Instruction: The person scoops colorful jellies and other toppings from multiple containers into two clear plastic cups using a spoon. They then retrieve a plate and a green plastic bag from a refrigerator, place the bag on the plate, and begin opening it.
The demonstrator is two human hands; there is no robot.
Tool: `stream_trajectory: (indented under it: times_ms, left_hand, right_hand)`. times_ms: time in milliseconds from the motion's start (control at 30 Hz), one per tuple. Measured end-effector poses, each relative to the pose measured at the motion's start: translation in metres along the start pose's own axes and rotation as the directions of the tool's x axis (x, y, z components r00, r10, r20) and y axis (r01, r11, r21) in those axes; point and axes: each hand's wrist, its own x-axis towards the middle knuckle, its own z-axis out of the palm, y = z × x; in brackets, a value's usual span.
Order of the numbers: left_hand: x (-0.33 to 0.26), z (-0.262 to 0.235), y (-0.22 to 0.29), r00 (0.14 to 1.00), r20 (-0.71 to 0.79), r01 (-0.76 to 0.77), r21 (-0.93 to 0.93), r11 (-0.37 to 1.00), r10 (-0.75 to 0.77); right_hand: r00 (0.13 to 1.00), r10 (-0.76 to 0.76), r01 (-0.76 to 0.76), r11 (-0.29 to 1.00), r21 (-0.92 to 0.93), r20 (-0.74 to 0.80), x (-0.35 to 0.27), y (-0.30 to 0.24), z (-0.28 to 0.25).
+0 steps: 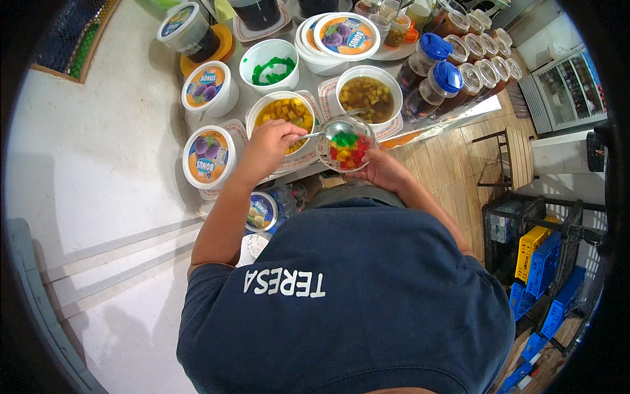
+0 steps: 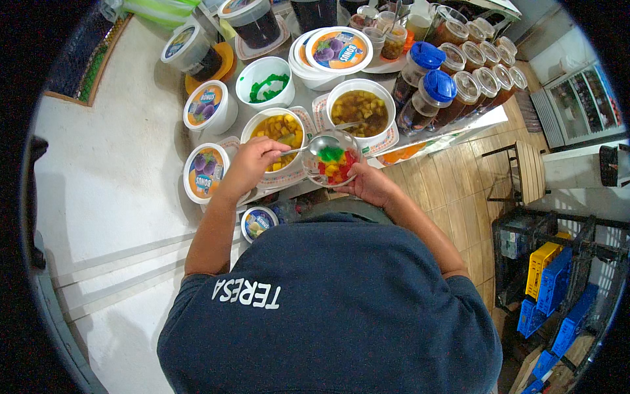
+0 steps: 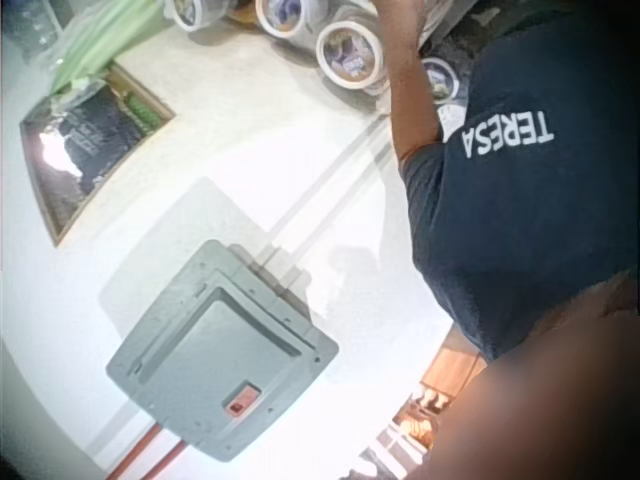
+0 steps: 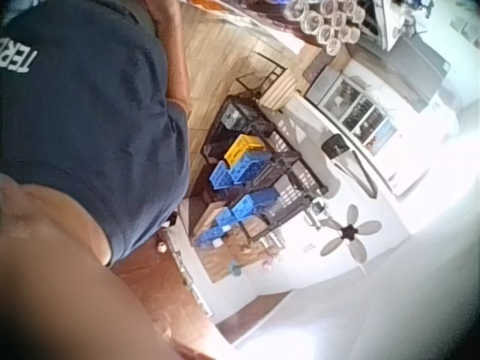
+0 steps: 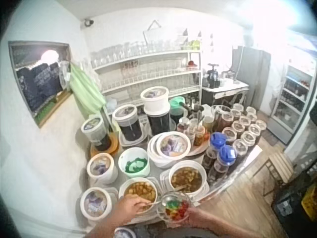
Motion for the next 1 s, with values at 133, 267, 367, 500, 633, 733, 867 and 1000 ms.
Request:
stream_trajectory:
  times_ms: [133,267,367,500,633,733,867,1000]
  left_hand:
    - [0.004,0.002,-0.011,0.995,-0.017,0.092,-0.156,0.983,-0.095]
    - [0.036,-0.019,-0.057,0.96,-0.115,0.174,-0.465,0.868,-0.254]
    - [0.075,-0.028,-0.099,0.844,-0.345,0.293,-0.344,0.892,-0.41]
    - [0.125,-0.024,-0.12,0.78,-0.487,0.582,0.335,0.741,-0.393]
    - [0.179,0.023,-0.094,0.807,-0.536,0.184,0.627,0.757,0.247]
    - [0.214,0.059,-0.065,0.803,-0.262,-0.242,0.677,0.695,0.535]
    - [0.23,0.073,-0.044,0.824,-0.148,-0.326,0.666,0.671,0.547]
    - [0.223,0.065,-0.034,0.767,-0.284,-0.276,0.662,0.696,0.575]
  right_hand:
    - [0.999,-0.033,0.033,0.999,-0.027,0.002,-0.005,0.0,-0.001]
    - [0.999,-0.046,0.046,0.999,0.012,0.029,-0.007,0.002,-0.007]
    - [0.998,-0.043,0.043,0.999,0.006,0.04,-0.014,0.002,-0.011]
    - [0.998,-0.04,0.042,0.998,-0.037,0.04,-0.024,0.0,-0.015]
    - [0.998,-0.036,0.037,0.999,-0.008,0.06,-0.033,-0.001,-0.019]
    - [0.997,-0.073,0.073,0.997,0.024,-0.002,-0.042,0.003,-0.02]
    - [0.996,-0.072,0.076,0.994,0.075,-0.053,-0.059,0.003,-0.027]
    - [0.985,-0.09,0.106,0.989,0.106,-0.145,-0.084,-0.002,-0.043]
